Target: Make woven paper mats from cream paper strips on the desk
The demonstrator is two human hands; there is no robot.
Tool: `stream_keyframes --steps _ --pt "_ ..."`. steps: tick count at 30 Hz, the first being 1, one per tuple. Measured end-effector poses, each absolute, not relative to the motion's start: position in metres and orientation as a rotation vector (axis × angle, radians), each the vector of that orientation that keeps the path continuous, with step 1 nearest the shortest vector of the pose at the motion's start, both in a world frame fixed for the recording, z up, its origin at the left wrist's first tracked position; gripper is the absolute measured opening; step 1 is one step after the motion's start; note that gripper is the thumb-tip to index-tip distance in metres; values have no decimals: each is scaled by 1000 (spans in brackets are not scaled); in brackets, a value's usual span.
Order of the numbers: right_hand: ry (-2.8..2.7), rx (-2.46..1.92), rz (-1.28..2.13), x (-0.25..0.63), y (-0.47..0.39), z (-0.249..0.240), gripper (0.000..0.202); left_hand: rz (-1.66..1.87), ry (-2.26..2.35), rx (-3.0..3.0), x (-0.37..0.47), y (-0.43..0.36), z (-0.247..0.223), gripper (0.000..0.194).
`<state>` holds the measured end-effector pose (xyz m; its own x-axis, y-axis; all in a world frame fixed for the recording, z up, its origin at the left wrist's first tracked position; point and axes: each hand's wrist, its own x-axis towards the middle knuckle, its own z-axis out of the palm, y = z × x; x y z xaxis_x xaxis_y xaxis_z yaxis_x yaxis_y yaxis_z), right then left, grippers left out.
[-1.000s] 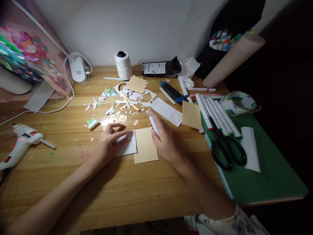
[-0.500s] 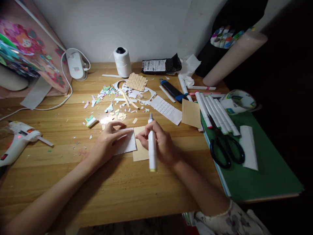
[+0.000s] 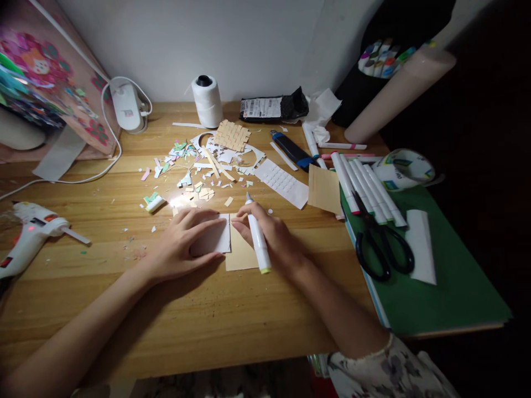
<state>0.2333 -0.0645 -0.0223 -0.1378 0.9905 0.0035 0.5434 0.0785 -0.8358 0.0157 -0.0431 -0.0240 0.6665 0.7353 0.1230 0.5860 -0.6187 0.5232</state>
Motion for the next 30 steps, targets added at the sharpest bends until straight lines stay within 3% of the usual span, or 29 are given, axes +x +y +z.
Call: stream_keyframes --steps 9,12,18,30 --pt "-1780 -1311 941 236 -64 -20 34 376 1076 2489 17 -45 -23 50" --pt "-1714 -1350 918 236 -64 -21 31 375 1058 2486 18 -45 -22 50" --pt "-1491 -1268 1201 236 -60 -35 20 373 1018 2512 17 -45 -23 51" --pt "-1567 -1354 1129 236 -57 -40 16 310 1015 2588 17 -45 -23 51"
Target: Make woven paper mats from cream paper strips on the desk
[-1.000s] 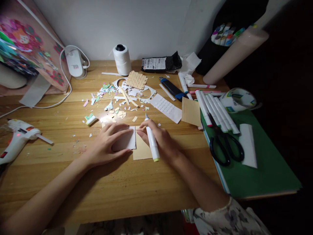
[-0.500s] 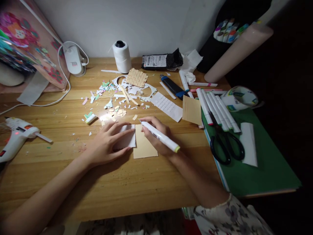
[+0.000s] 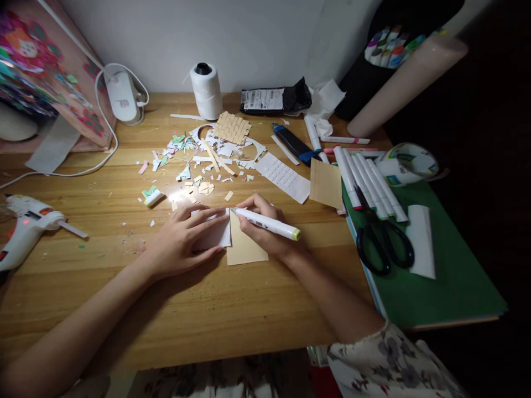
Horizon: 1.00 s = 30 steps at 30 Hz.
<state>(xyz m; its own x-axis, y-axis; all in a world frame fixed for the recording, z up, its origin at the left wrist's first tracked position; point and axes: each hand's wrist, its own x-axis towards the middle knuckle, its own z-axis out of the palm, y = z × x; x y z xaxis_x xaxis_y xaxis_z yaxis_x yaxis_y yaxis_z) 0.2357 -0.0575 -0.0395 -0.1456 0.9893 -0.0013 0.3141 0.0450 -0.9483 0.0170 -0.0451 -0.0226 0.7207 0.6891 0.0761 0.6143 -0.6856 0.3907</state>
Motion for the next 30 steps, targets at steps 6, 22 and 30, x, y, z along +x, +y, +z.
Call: stream_keyframes --steps 6,22,30 --pt "-1602 -1360 1127 237 -57 -39 16 311 1010 2616 17 -47 -22 51" --pt "-1654 -1393 1149 238 -57 -34 12 259 1022 2666 17 -46 -21 51" --pt "-1686 -1387 1123 240 -57 -39 12 235 1013 2714 17 -48 -21 51"
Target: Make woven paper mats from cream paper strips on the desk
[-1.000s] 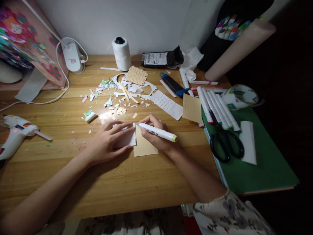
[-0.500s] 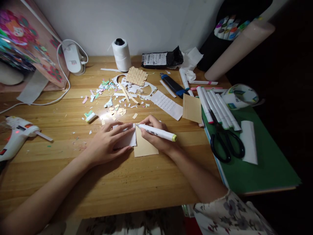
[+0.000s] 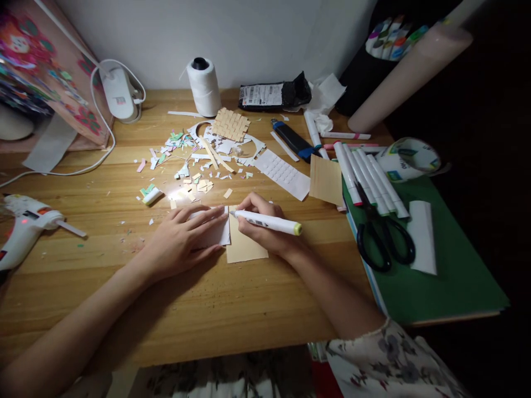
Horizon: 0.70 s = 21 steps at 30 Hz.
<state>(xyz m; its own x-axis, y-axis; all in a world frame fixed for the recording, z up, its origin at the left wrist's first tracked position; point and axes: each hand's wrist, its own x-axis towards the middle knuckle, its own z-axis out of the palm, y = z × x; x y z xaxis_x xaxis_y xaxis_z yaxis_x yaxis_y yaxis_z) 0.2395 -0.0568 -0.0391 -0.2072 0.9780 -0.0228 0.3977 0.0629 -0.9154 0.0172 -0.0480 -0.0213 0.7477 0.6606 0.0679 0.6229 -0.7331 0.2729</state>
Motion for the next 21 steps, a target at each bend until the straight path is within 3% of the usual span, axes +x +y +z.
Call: stream_keyframes --steps 17,21 --pt "-1819 -1352 1064 246 -55 -34 10 266 1013 2704 19 -48 -22 51" --pt "-1841 -1316 1177 247 -55 -33 11 246 1023 2708 19 -48 -23 51"
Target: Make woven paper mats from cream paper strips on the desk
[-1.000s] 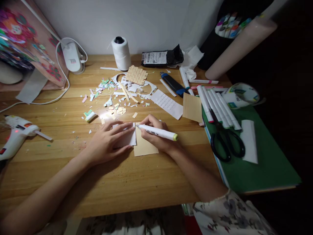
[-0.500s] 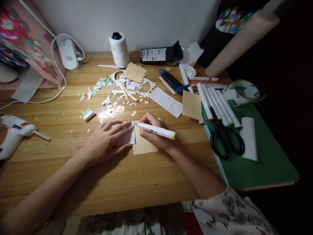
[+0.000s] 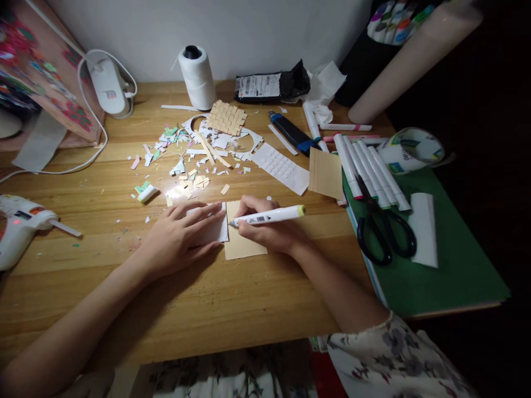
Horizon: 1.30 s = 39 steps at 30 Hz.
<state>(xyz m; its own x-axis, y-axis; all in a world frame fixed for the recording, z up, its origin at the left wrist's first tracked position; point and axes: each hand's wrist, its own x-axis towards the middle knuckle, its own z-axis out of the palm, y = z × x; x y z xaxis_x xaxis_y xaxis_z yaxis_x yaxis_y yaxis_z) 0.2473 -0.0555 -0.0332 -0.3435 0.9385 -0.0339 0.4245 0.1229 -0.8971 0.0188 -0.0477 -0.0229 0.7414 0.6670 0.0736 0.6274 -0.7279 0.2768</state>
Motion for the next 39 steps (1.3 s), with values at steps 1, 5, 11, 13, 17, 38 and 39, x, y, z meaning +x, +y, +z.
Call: stream_keyframes --steps 1,5,11,13,17,38,39 --pt "-1824 -1316 1208 247 -56 -33 11 245 1025 2709 19 -48 -23 51" --pt "-1775 -1352 1199 247 -57 -32 11 251 1029 2701 19 -48 -22 51" --pt "-1823 -1299 1227 247 -56 -29 11 260 1035 2686 20 -48 -21 50" --pt "-1795 -1308 1227 247 -56 -29 11 262 1034 2682 20 -48 -21 49" --pt "-1855 -1287 1237 248 -56 -29 11 277 1026 2675 19 -47 -21 49" --pt "-1865 -1221 1392 249 -57 -23 6 289 1023 2694 20 -47 -23 49" --pt "-1838 -1210 1400 249 -57 -24 7 292 1007 2713 19 -46 -23 48"
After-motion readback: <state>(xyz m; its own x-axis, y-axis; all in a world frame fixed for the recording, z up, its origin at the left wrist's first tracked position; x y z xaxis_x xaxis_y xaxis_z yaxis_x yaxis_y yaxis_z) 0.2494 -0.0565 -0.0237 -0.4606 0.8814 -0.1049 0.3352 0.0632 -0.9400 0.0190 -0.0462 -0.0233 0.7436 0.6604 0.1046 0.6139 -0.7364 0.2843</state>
